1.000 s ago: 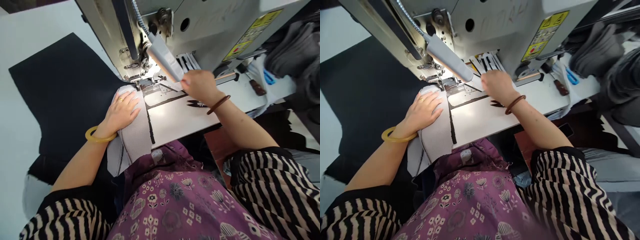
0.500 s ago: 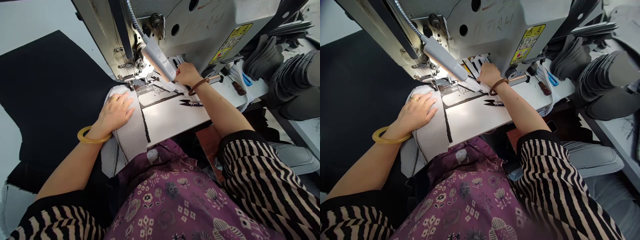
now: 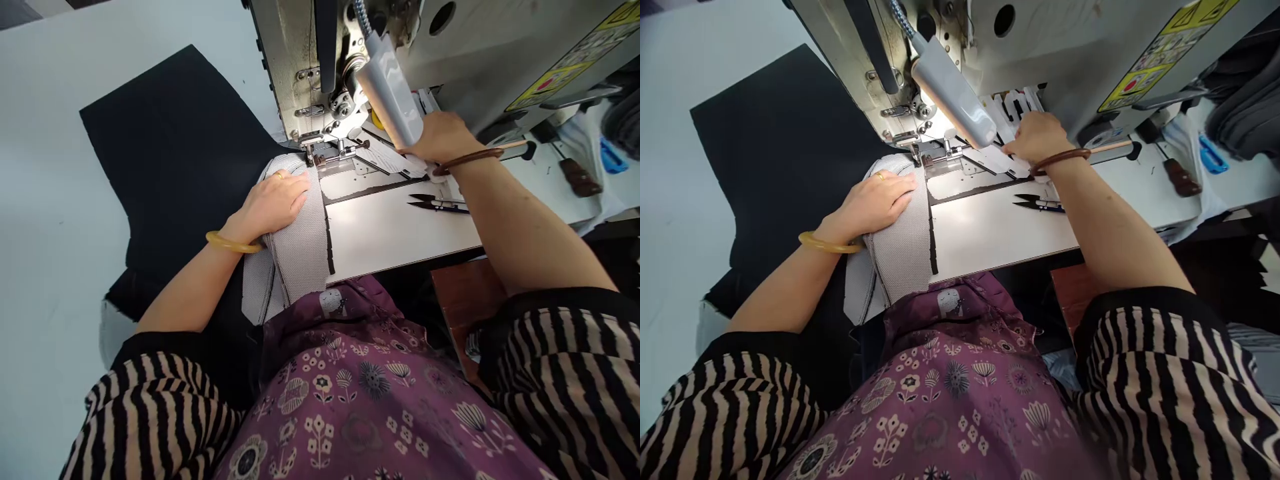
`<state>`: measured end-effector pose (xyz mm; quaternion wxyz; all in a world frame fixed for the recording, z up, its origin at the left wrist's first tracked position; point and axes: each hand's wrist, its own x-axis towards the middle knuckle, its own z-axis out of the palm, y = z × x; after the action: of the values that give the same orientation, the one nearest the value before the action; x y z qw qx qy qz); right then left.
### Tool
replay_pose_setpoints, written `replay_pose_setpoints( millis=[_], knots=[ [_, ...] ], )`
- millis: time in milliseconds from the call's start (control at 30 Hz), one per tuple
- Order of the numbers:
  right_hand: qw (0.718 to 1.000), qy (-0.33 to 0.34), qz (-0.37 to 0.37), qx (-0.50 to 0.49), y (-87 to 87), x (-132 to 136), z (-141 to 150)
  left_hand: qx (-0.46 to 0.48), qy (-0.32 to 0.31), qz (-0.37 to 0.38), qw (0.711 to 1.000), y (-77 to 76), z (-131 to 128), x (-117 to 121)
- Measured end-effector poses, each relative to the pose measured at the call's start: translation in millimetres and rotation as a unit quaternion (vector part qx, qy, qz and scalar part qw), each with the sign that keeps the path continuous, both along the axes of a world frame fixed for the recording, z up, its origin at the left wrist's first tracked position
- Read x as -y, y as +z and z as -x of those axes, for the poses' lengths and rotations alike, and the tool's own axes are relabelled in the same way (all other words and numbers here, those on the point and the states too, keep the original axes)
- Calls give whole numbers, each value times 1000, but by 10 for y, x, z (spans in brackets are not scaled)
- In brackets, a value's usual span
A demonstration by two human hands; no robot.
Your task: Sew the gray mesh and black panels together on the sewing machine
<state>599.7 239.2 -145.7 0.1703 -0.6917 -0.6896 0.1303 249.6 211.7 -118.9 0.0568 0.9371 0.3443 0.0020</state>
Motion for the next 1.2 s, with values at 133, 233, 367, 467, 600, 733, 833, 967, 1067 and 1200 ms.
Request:
replay_pose_setpoints(
  millis=[133,233,367,467,600,733,833,967,1067,1200],
  knots=[
    [988,-145,-1,-43,320,281,163,-17,22,-20,999,13,-31,-62],
    [931,-173,74,-313,478,840,579,8,26,-54,998,-49,-43,-52],
    [813,-59,229,-532,362,1517,1306,7,22,-87,996,-108,-44,-5],
    [734,-23,325,-596,247,1637,1662,3,43,-96,994,-112,-41,28],
    [719,-70,355,-594,254,1412,1764,23,17,-104,994,-120,-29,44],
    [721,-81,369,-581,312,1210,1750,16,4,-107,994,-151,-15,31],
    [721,-81,364,-584,327,1174,1766,19,1,-104,994,-157,-17,24],
    [729,-77,373,-569,345,1178,1782,12,5,-72,997,-127,-39,37],
    [734,-72,383,-556,336,1157,1801,33,11,-62,997,-121,-46,47],
    [781,-12,355,-513,271,1191,1725,58,6,-73,996,-147,-28,37]
  ],
)
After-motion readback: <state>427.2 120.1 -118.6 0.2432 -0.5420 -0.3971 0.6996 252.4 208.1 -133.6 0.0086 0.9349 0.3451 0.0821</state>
